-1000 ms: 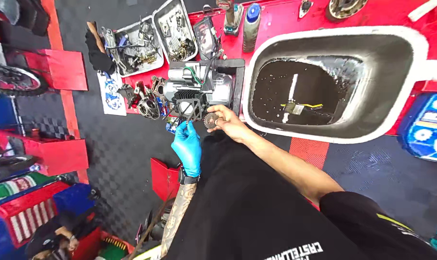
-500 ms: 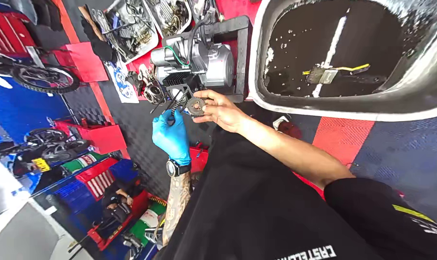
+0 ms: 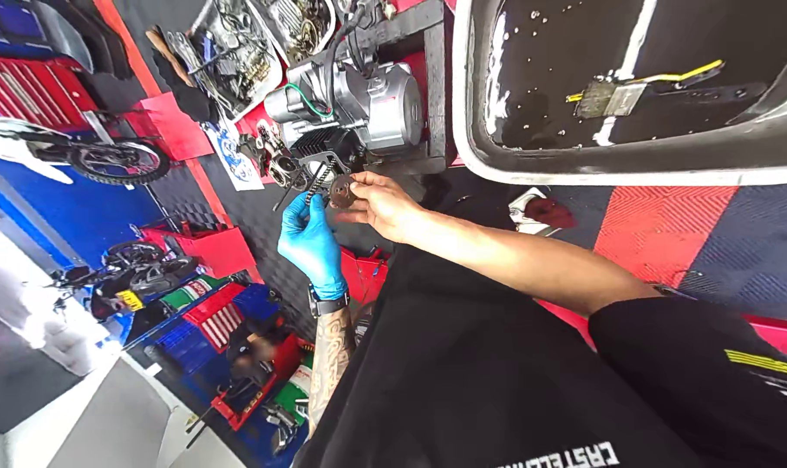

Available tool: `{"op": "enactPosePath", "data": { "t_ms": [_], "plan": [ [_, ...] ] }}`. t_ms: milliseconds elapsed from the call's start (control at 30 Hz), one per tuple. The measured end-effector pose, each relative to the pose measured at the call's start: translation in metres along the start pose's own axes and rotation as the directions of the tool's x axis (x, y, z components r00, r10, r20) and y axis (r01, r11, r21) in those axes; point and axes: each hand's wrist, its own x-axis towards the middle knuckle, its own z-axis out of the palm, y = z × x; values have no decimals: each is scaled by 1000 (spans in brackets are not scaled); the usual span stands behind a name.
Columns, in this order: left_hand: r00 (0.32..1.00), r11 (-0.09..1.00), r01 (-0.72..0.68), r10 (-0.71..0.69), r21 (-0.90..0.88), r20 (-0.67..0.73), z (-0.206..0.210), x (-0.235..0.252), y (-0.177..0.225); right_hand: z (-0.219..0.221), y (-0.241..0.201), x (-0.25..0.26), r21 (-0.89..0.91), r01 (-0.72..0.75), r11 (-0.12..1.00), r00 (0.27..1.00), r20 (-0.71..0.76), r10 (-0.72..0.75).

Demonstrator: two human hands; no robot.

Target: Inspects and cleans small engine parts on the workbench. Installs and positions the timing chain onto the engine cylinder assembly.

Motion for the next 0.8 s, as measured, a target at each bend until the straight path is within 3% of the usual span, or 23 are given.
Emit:
{"op": "enactPosePath", "data": {
  "t_ms": [167, 467, 700, 800],
  "plan": [
    [1000, 1000, -8, 8, 17, -16, -1, 1, -5, 5, -5, 5, -24, -69, 997, 993, -96, 66],
    [999, 996, -39, 41, 75, -26, -3, 1, -7, 6, 4, 5, -203, -28, 979, 997, -71, 14],
    [994, 992, -94, 97, 80, -41, -2, 2, -12, 6, 6, 3, -118, -5, 993, 998, -63, -3],
    [993, 989, -116, 118, 94, -16, -4, 2, -10, 32, -18, -26, -107, -74, 992, 992, -115, 61]
  ]
}}
